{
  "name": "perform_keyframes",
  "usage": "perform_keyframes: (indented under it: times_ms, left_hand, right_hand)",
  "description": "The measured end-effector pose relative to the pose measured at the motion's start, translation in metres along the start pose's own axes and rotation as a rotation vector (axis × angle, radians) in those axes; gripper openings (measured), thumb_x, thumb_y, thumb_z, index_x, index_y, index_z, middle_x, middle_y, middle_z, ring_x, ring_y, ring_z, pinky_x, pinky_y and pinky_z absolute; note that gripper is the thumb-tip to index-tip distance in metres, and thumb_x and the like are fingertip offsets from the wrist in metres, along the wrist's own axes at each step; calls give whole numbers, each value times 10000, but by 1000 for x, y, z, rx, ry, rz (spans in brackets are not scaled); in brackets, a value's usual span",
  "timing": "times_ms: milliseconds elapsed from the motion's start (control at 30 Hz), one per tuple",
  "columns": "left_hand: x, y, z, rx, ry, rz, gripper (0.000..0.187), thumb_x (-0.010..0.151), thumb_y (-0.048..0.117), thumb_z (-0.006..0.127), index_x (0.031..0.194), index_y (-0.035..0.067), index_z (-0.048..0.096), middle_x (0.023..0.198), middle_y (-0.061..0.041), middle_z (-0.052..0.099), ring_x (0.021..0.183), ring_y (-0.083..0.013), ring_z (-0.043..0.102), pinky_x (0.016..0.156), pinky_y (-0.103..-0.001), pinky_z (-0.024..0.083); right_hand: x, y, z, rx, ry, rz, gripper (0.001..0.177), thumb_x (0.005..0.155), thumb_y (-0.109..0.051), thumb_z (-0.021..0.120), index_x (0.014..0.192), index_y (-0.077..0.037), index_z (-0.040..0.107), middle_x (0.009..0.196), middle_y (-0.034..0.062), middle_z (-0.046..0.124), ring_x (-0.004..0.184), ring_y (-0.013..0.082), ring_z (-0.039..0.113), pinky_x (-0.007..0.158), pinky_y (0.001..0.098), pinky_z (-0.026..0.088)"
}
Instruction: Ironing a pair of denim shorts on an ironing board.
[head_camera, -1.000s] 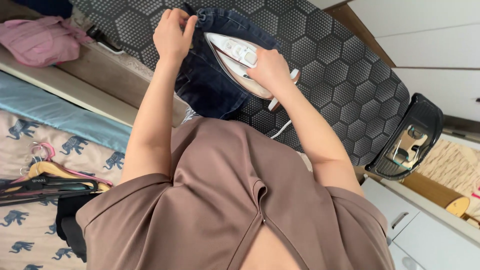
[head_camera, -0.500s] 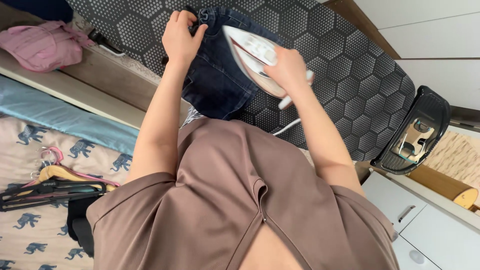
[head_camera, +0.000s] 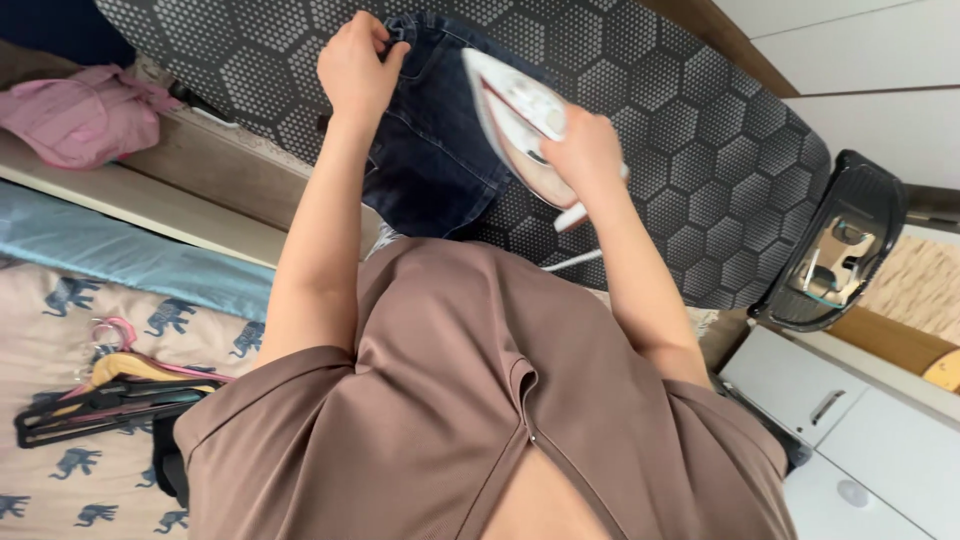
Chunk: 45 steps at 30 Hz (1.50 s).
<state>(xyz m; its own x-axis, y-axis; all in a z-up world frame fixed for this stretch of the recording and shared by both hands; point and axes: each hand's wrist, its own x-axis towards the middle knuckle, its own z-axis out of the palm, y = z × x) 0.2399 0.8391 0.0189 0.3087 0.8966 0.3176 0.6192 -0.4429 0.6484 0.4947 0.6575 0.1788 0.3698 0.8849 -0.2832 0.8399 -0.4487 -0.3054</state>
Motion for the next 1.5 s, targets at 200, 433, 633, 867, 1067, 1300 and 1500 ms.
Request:
perform_keyframes:
  times_ms: [200,433,633,867,1067,1300,1500]
  left_hand:
    - [4,1,-7,-29,-137,-175,384,805,309,929,904,119,611,782,14,678,731,-244,670,616,-412,514]
    - [-11,0,-13,-49,-68,-33,414,795,264,925,966,118,578,924,-40,649,788,-248,678,643,-399,539]
    - [-16,5,-31,-61,-92,-104,442,847,260,907,1041,97,544,950,-52,623,798,-235,667,666,-384,540]
    - [-39,-4,-42,-42,-180,-146,444,838,361,904,1019,83,610,906,-60,673,819,-268,669,698,-413,544]
    - [-49,-21,-43,-102,-242,-281,478,772,415,931,942,28,707,861,-123,751,785,-293,725,693,-415,570]
    - [-33,-25,-42,-193,-637,-480,445,899,366,872,936,-55,732,827,-177,692,746,-273,629,691,-418,514]
    - [-16,22,-98,-1136,-611,-432,353,1006,195,698,1320,37,663,1187,5,733,1079,-107,664,964,-261,528]
  right_hand:
    - [-11,2,4,27,46,226,375,719,-239,759,1015,-10,737,926,262,727,861,429,715,803,496,573]
    - [29,-20,10,27,114,132,298,795,-235,727,1014,-35,754,930,267,728,890,452,704,824,518,562]
    - [33,-14,4,0,92,161,323,737,-227,736,978,-12,735,931,269,715,881,457,694,774,522,564]
    - [-3,37,7,-63,101,178,316,753,-229,757,981,-12,743,915,276,714,875,463,697,807,522,564]
    - [-19,71,-12,-22,190,66,340,756,-243,832,1007,-29,752,949,218,745,895,405,719,811,482,566]
    - [-21,166,-7,1018,515,29,477,703,80,840,1138,-9,664,1084,88,749,1010,245,741,913,382,638]
    - [-42,205,48,1571,612,-152,832,763,204,743,1512,3,443,1313,163,542,1234,309,586,947,513,577]
